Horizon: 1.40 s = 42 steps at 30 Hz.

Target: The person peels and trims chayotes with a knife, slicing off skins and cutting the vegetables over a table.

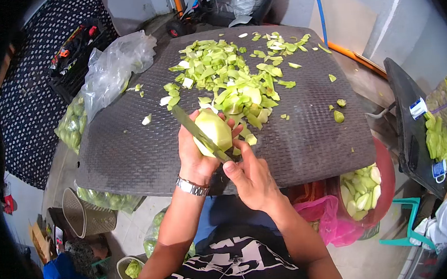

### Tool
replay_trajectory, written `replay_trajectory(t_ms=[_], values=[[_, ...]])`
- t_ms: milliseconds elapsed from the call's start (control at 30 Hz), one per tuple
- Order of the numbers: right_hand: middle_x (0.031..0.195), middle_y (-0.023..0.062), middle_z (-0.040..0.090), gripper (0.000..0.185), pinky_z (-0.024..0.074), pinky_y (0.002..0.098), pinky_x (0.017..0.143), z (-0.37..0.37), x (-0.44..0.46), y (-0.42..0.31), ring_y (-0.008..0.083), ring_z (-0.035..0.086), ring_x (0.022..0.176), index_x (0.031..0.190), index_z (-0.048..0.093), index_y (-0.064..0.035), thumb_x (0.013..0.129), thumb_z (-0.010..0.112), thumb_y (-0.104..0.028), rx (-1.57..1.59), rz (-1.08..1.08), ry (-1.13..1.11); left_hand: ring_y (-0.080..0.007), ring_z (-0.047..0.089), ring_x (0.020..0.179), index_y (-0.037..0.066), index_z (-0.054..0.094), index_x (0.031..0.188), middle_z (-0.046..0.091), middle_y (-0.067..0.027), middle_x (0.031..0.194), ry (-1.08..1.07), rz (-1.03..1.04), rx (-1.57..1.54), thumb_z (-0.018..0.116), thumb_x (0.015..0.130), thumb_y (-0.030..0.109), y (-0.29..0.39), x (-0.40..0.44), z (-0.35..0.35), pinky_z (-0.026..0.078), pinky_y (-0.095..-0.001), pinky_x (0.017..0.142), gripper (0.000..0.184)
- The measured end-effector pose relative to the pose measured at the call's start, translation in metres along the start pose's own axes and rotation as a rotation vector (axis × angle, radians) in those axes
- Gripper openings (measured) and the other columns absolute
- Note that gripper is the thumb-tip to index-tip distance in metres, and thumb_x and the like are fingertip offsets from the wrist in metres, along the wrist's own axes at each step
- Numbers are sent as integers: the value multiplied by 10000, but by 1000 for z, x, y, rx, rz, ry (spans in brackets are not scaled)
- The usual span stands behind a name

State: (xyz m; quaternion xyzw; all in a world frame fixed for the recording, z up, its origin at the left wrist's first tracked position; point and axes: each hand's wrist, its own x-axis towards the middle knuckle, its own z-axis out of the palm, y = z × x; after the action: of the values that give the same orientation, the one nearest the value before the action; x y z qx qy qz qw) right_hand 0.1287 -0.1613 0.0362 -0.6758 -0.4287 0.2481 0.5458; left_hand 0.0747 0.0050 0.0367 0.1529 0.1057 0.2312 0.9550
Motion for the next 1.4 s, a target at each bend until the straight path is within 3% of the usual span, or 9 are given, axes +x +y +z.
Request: replay_trajectory(t_ms=[233,400,633,733,833,933,1033,1133,1400], values=[[775,273,688,856,504,476,677,-1,-1,2,459,718,767,1524,320,42,1036,514,-634,20,-14,-46,-389,716,939,98,606,1142,689,-136,993,3,-4,-19,565,1001,329,-2,-4,-3,563,-598,976,273],[949,300,706,793,537,486,761,5,-3,2,484,725,911,1505,344,12,1041,531,-604,15,-38,12,-410,726,975,104,592,1193,692,-137,1003,44,44,92,569,1026,365,-10,-12,3,601,-577,884,311],[1017,305,703,778,548,501,806,4,-3,0,491,718,982,1489,348,6,1037,555,-592,-42,-126,68,-417,725,1000,98,602,1181,692,-142,1018,40,73,15,582,1032,350,-14,-18,11,599,-584,899,293],[1019,320,701,790,550,529,775,1,-6,5,518,708,958,1469,356,20,1030,557,-606,-96,-247,65,-412,721,980,97,625,1141,691,-142,1023,-4,-133,80,619,1005,331,9,-13,10,586,-610,922,271],[982,326,699,797,549,568,733,4,-6,4,537,701,894,1445,366,27,1025,548,-625,-177,-186,86,-390,729,906,105,624,1107,686,-129,942,-4,-258,77,635,995,306,17,0,-4,600,-598,908,230],[925,319,698,795,541,601,705,4,-6,0,546,692,836,1422,377,19,1021,525,-652,-241,-105,96,-381,729,869,109,623,1092,676,-114,900,130,-102,75,632,1002,305,9,-7,1,605,-573,905,216],[878,310,695,790,541,600,717,6,1,10,543,690,836,1409,384,3,1020,500,-674,-253,-176,155,-380,726,844,109,627,1107,688,-112,943,95,58,181,638,998,316,-3,-11,4,607,-552,895,234],[896,317,694,781,536,607,737,0,2,5,555,682,824,1392,393,-2,1024,473,-687,-224,-142,69,-355,716,903,109,618,1117,693,-132,1031,10,54,63,598,1047,392,-6,-13,2,599,-535,905,292],[1196,347,665,787,533,511,940,-16,-13,5,501,685,1109,1548,284,11,1031,645,-461,-110,-112,-169,-352,708,959,89,618,1163,670,-162,1181,-169,-102,-112,536,1089,443,9,-11,-11,594,-529,915,371]])
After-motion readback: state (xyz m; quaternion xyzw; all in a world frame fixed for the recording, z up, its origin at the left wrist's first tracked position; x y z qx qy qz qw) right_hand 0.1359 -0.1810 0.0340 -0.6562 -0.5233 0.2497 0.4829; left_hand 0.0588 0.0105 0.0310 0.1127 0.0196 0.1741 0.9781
